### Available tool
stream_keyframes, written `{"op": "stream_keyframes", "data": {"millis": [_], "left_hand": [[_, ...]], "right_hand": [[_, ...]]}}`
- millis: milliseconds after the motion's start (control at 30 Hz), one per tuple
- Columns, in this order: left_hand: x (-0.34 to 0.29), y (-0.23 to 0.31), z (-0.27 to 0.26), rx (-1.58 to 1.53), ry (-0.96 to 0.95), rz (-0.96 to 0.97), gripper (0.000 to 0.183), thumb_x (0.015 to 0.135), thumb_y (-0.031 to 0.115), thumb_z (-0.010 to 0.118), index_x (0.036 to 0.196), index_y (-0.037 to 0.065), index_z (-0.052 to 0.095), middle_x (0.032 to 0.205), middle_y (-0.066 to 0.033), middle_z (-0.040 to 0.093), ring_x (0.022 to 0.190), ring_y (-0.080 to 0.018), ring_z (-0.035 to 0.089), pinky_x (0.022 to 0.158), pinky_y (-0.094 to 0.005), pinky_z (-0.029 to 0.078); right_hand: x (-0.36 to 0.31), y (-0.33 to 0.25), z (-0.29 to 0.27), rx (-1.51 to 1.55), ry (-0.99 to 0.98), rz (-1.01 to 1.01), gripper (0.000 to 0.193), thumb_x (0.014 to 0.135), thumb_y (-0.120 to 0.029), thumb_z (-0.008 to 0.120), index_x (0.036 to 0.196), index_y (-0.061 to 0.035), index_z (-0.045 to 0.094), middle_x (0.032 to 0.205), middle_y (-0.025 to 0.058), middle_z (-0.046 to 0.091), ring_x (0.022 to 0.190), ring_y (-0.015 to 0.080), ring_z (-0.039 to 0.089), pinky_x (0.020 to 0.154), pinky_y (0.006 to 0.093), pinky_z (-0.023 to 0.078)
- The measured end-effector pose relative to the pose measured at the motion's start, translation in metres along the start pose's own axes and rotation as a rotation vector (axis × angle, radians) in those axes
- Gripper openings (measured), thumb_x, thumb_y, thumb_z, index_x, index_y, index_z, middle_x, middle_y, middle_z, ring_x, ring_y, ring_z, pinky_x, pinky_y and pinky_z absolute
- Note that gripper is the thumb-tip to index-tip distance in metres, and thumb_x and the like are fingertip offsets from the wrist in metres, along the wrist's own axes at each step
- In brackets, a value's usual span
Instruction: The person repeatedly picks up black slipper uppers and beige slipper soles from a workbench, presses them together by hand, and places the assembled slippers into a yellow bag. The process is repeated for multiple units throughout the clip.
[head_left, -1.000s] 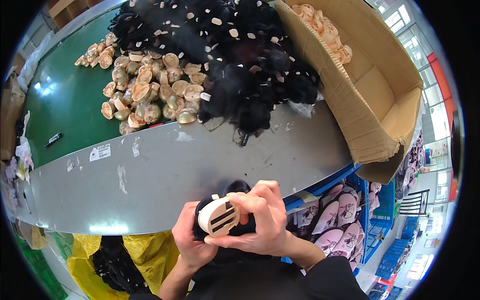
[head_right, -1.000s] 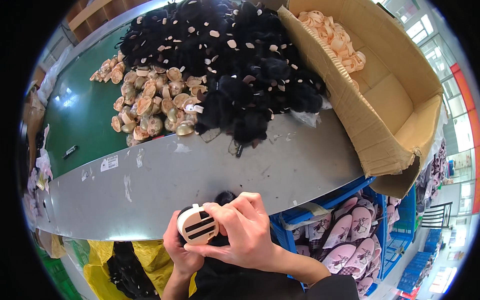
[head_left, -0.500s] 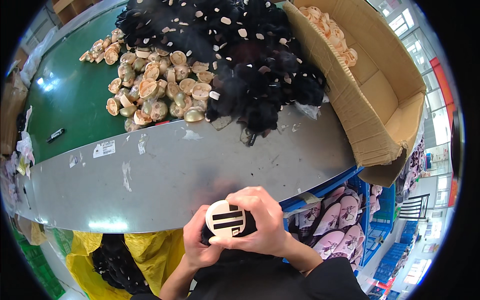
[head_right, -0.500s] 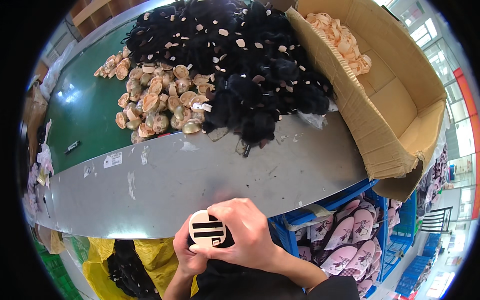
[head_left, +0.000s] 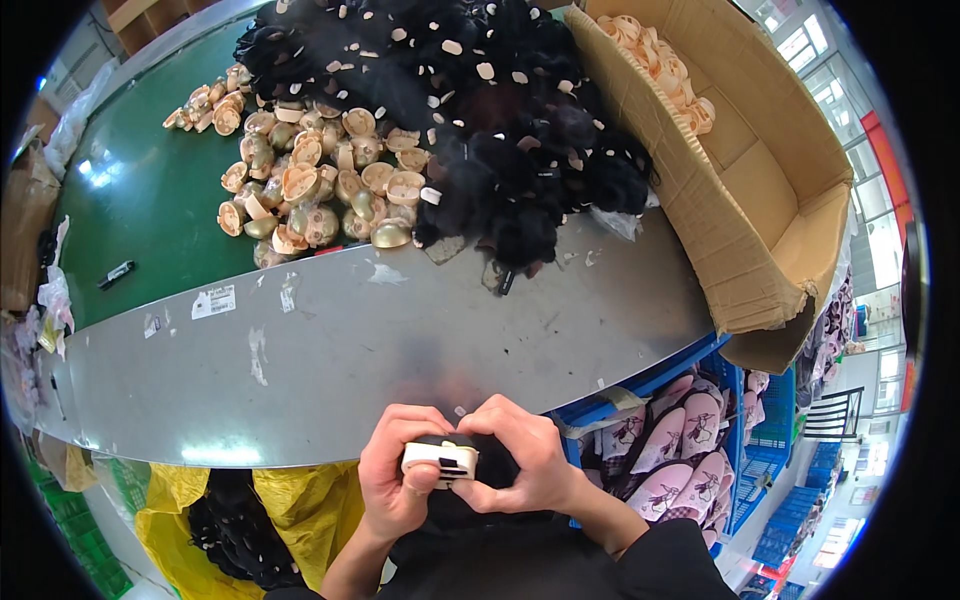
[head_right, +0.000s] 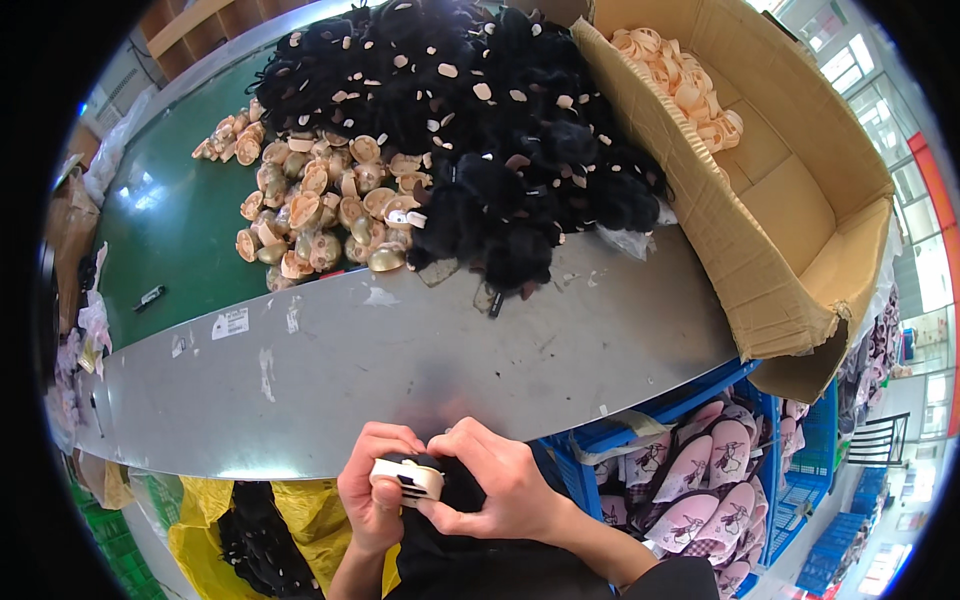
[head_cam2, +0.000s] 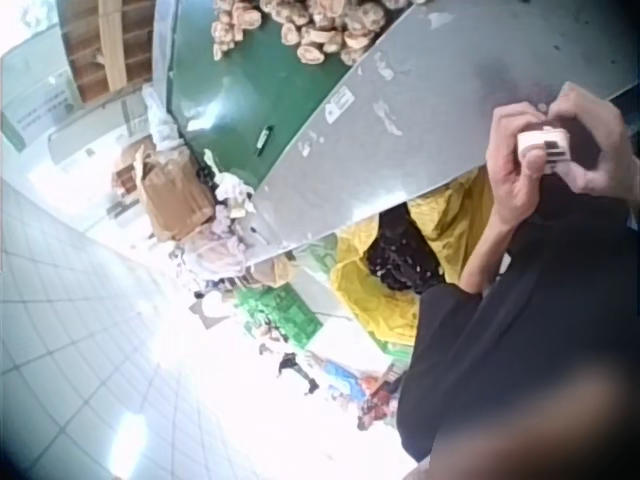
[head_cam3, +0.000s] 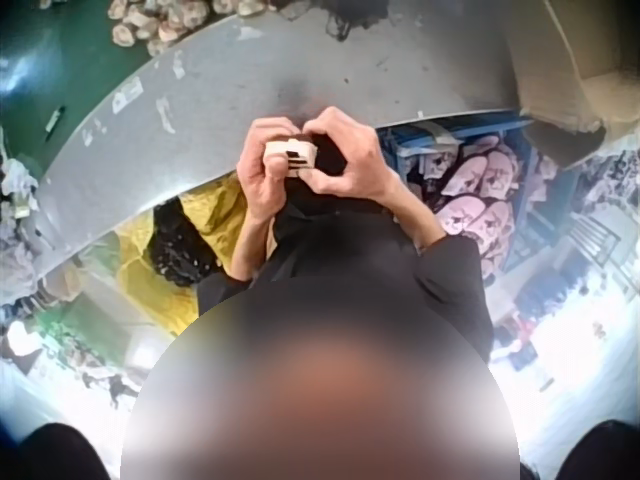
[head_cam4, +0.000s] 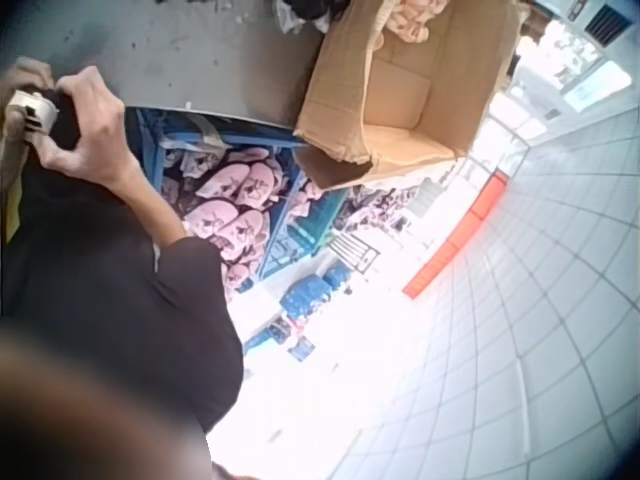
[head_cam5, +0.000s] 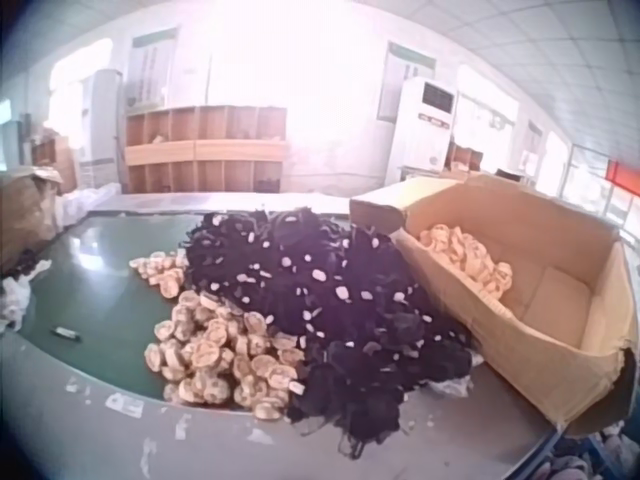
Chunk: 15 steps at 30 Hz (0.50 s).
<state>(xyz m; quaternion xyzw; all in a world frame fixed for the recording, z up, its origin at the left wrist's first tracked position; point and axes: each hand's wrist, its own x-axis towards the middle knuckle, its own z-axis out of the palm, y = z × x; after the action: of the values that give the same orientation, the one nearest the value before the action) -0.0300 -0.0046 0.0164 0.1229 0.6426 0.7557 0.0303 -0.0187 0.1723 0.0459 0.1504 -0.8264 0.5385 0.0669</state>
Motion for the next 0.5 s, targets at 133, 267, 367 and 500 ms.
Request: {"op": "stream_keyframes", "data": {"millis": [133, 267, 367, 500], "left_hand": [[-0.003, -0.002, 0.002, 0.035, 0.002, -0.008, 0.054, 0.101, 0.05, 0.059, 0.098, -0.003, 0.065, 0.098, -0.0161, 0.065, 0.086, -0.0214, 0.063, 0.077, -0.032, 0.051], [0.0, 0.008, 0.006, -0.186, 0.121, -0.149, 0.055, 0.105, 0.036, 0.044, 0.071, -0.004, 0.059, 0.077, -0.0156, 0.062, 0.068, -0.0205, 0.06, 0.065, -0.0317, 0.048], [0.005, 0.009, 0.009, -0.235, 0.189, -0.092, 0.061, 0.109, 0.024, 0.037, 0.054, 0.0, 0.049, 0.054, -0.0107, 0.052, 0.047, -0.0185, 0.05, 0.05, -0.0299, 0.044], [0.0, 0.005, 0.012, -0.223, 0.181, -0.072, 0.068, 0.112, 0.026, 0.033, 0.049, 0.004, 0.042, 0.045, -0.0071, 0.043, 0.04, -0.017, 0.042, 0.044, -0.0283, 0.039]], "right_hand": [[-0.002, -0.001, 0.006, -0.066, 0.012, -0.016, 0.041, 0.073, -0.022, 0.087, 0.101, -0.0007, 0.066, 0.083, 0.01, 0.063, 0.069, 0.0247, 0.065, 0.062, 0.0335, 0.055], [-0.005, 0.002, 0.016, -0.229, -0.02, -0.252, 0.033, 0.071, -0.022, 0.085, 0.088, -0.0051, 0.063, 0.07, 0.0044, 0.053, 0.055, 0.019, 0.056, 0.049, 0.0314, 0.047], [-0.009, -0.002, 0.027, -0.253, -0.019, -0.326, 0.031, 0.072, -0.022, 0.083, 0.078, -0.0076, 0.056, 0.066, 0.0021, 0.046, 0.051, 0.0159, 0.052, 0.045, 0.0292, 0.043], [-0.016, 0.0, 0.032, -0.224, 0.007, -0.384, 0.029, 0.072, -0.019, 0.082, 0.074, -0.0076, 0.055, 0.065, 0.0021, 0.047, 0.05, 0.0155, 0.052, 0.045, 0.0282, 0.043]]}}
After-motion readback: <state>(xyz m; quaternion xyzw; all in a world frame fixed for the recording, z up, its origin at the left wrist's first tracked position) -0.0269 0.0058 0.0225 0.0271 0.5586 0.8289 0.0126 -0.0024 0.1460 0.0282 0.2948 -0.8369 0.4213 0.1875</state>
